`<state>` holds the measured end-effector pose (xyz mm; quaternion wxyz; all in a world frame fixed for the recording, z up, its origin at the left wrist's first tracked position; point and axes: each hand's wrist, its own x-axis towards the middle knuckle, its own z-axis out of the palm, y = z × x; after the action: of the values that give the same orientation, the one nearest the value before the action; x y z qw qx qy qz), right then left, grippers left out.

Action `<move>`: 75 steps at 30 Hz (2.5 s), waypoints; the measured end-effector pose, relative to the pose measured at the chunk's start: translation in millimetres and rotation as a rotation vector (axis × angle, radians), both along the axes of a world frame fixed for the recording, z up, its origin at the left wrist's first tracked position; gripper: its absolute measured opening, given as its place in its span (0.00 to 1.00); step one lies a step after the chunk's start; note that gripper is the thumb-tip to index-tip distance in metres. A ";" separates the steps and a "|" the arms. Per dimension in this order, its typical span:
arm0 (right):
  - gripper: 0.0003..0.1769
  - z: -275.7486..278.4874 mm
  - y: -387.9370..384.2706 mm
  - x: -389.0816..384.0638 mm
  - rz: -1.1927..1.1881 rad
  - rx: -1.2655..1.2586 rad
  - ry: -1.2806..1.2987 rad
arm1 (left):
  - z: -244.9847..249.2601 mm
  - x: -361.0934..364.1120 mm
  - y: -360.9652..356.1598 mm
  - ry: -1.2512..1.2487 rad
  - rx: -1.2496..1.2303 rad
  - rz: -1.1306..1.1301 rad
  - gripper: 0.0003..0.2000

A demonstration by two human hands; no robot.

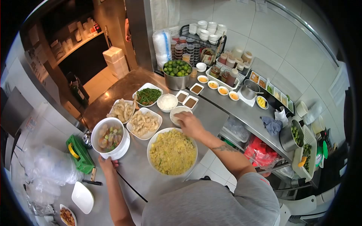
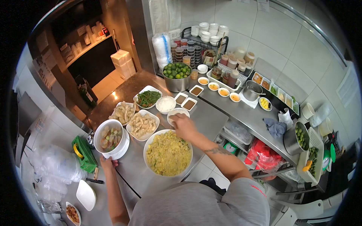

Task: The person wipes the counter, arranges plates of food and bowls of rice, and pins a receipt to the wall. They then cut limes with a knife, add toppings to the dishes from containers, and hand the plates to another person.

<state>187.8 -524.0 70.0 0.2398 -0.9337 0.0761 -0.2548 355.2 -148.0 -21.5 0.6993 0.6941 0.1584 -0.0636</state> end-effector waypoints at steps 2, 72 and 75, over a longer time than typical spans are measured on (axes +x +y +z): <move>0.14 -1.9 -6.9 -28.8 -0.056 0.062 -0.007 | -6.8 14.5 0.3 -0.013 -0.012 0.015 0.29; 0.12 19.4 15.2 -77.3 -0.142 0.409 -0.196 | 36.0 -131.0 65.0 -0.024 0.001 -0.189 0.18; 0.12 14.2 -3.6 -92.5 -0.216 0.384 -0.263 | 24.6 -122.4 37.6 -0.023 -0.001 -0.249 0.17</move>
<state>95.3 -527.5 84.3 0.3917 -0.8164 0.1906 -0.3791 232.8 -110.4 3.2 0.6881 0.7088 0.0631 -0.1420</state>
